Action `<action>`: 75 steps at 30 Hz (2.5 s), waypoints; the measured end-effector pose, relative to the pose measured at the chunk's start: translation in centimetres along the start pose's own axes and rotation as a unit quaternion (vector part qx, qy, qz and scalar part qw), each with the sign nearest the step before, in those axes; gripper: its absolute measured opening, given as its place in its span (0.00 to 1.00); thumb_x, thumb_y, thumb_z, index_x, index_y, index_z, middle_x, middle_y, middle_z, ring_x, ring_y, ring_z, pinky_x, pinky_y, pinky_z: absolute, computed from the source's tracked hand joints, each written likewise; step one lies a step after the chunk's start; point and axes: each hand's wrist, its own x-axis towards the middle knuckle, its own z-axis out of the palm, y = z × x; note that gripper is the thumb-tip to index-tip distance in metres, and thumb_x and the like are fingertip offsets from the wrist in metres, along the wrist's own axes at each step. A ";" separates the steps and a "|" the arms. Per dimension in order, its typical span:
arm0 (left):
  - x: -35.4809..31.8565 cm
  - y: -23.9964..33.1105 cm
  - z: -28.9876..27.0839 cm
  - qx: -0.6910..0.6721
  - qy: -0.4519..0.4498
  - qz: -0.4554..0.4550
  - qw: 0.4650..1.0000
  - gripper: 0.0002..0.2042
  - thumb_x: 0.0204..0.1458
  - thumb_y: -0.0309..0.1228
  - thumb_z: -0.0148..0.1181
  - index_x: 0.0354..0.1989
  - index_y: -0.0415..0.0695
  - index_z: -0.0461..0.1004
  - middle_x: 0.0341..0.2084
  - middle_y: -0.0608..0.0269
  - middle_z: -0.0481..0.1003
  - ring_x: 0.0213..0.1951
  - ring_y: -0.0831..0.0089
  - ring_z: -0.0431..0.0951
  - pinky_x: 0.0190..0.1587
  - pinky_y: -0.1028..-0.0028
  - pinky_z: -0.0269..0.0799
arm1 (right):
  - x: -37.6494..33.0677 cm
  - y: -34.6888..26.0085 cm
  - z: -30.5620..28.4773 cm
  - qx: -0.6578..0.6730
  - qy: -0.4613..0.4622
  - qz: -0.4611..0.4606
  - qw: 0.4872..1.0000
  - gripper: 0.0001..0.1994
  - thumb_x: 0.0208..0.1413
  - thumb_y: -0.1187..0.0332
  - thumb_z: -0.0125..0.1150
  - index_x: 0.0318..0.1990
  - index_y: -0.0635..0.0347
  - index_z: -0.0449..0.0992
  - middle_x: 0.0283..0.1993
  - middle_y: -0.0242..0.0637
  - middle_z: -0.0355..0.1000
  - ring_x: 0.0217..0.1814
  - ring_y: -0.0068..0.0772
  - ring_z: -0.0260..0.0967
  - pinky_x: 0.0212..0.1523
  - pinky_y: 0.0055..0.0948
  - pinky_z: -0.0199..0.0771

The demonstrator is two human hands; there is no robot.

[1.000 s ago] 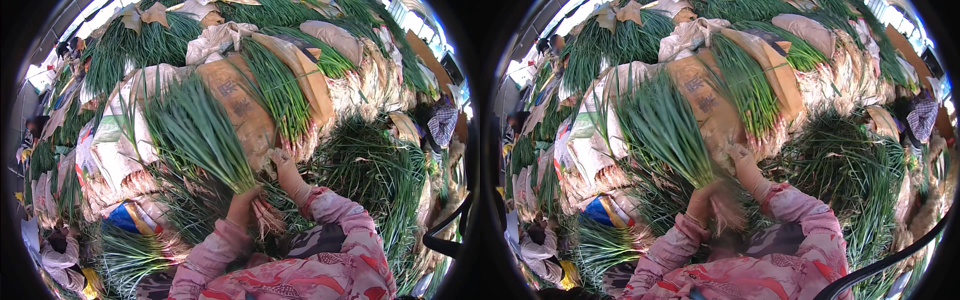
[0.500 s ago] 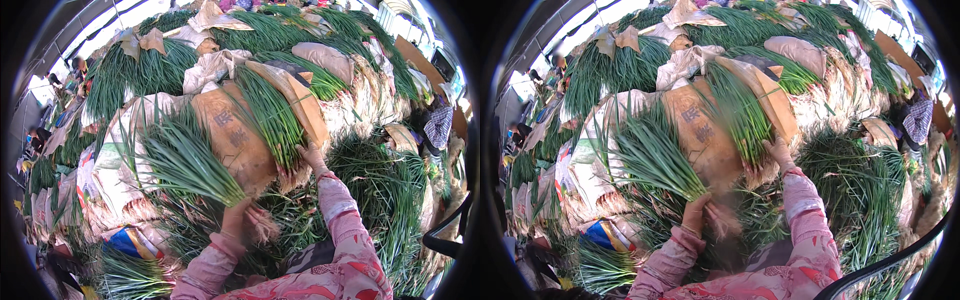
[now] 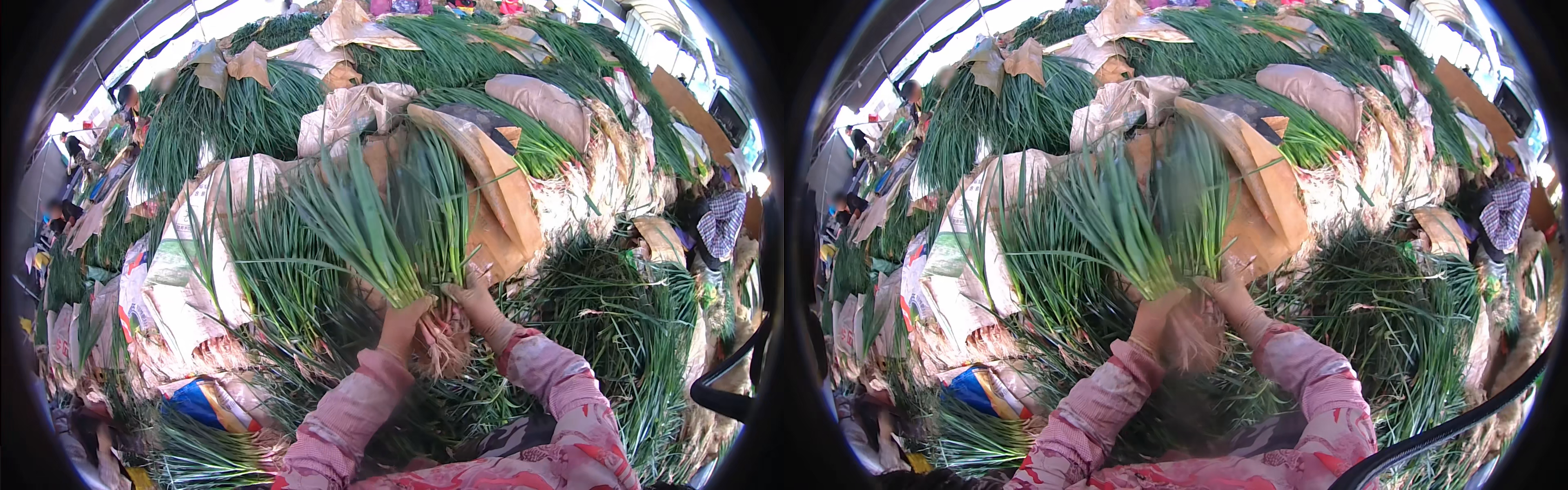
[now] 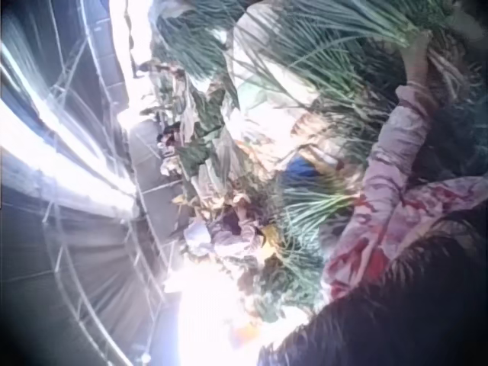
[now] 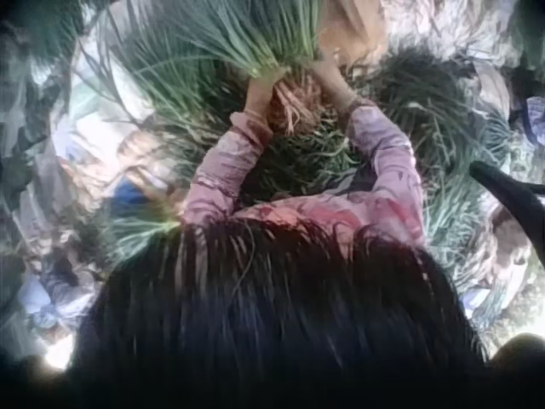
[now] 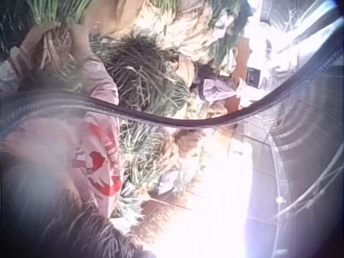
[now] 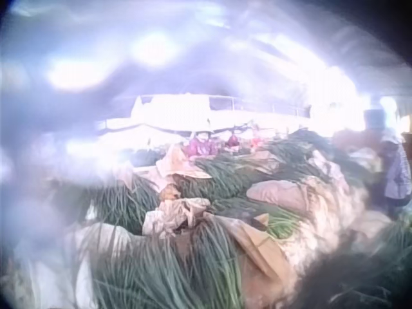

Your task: The person repeatedly picks up bunches of green onions, trims the root ends by hand, and places the trimmed bunches into a blue bin. The person works continuously among large piles of green onions and sacks in a covered market area.

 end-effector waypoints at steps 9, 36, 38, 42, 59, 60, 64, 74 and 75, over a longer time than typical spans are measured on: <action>-1.0 7.0 6.2 -0.184 0.013 -0.026 0.982 0.10 0.55 0.32 0.63 0.39 0.40 0.73 0.23 0.59 0.75 0.22 0.63 0.77 0.29 0.62 0.77 | 10.0 -5.4 -11.4 -0.273 0.120 -0.216 0.930 0.31 0.60 0.65 0.62 0.68 0.65 0.59 0.49 0.46 0.76 0.43 0.32 0.76 0.42 0.30 0.75; -15.2 5.0 -1.9 -0.132 0.084 -0.009 0.988 0.15 0.59 0.31 0.56 0.52 0.39 0.74 0.25 0.62 0.78 0.20 0.73 0.77 0.26 0.76 0.76 | 3.8 0.5 1.1 -0.603 0.030 -0.167 0.779 0.19 0.59 0.48 0.57 0.39 0.55 0.78 0.34 0.45 0.78 0.37 0.50 0.77 0.38 0.45 0.75; -14.7 4.7 -1.2 -0.135 0.074 -0.023 0.988 0.16 0.59 0.31 0.57 0.53 0.38 0.73 0.25 0.61 0.78 0.22 0.72 0.78 0.27 0.75 0.77 | 4.1 2.3 0.5 -0.700 -0.015 -0.159 0.696 0.17 0.59 0.49 0.58 0.39 0.53 0.79 0.34 0.43 0.78 0.33 0.48 0.77 0.33 0.43 0.76; -15.1 5.4 -3.1 -0.107 0.038 0.010 0.993 0.18 0.59 0.31 0.56 0.56 0.37 0.70 0.27 0.61 0.78 0.25 0.72 0.78 0.32 0.70 0.80 | 3.1 0.0 0.4 -0.579 0.042 -0.186 0.793 0.14 0.59 0.53 0.59 0.39 0.52 0.80 0.31 0.45 0.77 0.33 0.50 0.77 0.34 0.45 0.76; -11.3 -3.7 -3.7 -0.058 0.012 0.000 0.998 0.09 0.57 0.29 0.58 0.29 0.36 0.75 0.15 0.56 0.76 0.11 0.70 0.72 0.15 0.74 0.67 | -5.8 1.9 8.3 -0.217 -0.111 -0.108 0.964 0.20 0.62 0.54 0.58 0.48 0.64 0.78 0.33 0.37 0.77 0.34 0.32 0.73 0.41 0.32 0.73; -11.3 -4.2 -3.9 -0.056 0.030 0.000 0.998 0.09 0.56 0.29 0.58 0.28 0.36 0.75 0.15 0.56 0.76 0.10 0.70 0.71 0.15 0.74 0.67 | -5.3 2.5 8.2 -0.251 -0.104 -0.109 0.956 0.19 0.62 0.55 0.59 0.48 0.64 0.78 0.33 0.37 0.77 0.34 0.30 0.72 0.41 0.31 0.73; -13.3 -1.4 -0.9 0.004 0.112 -0.054 0.992 0.09 0.56 0.27 0.57 0.25 0.36 0.75 0.14 0.55 0.75 0.10 0.70 0.70 0.15 0.75 0.66 | -4.0 3.0 7.3 -0.291 -0.080 -0.039 0.953 0.17 0.61 0.59 0.60 0.47 0.66 0.78 0.34 0.36 0.77 0.36 0.26 0.72 0.42 0.29 0.73; -12.8 -3.3 -2.4 -0.092 0.051 -0.065 0.992 0.11 0.58 0.31 0.55 0.30 0.35 0.76 0.15 0.57 0.75 0.13 0.71 0.73 0.18 0.76 0.70 | -5.0 3.4 5.0 0.130 0.012 0.010 0.991 0.10 0.63 0.68 0.54 0.47 0.62 0.75 0.41 0.33 0.74 0.43 0.26 0.71 0.45 0.25 0.71; -13.7 -2.5 -2.2 -0.093 0.053 -0.054 0.993 0.11 0.58 0.31 0.55 0.32 0.35 0.76 0.16 0.58 0.75 0.14 0.71 0.73 0.18 0.76 0.71 | -3.8 3.2 3.2 0.167 0.022 0.002 0.986 0.08 0.62 0.67 0.54 0.42 0.61 0.75 0.37 0.34 0.73 0.39 0.28 0.70 0.41 0.26 0.71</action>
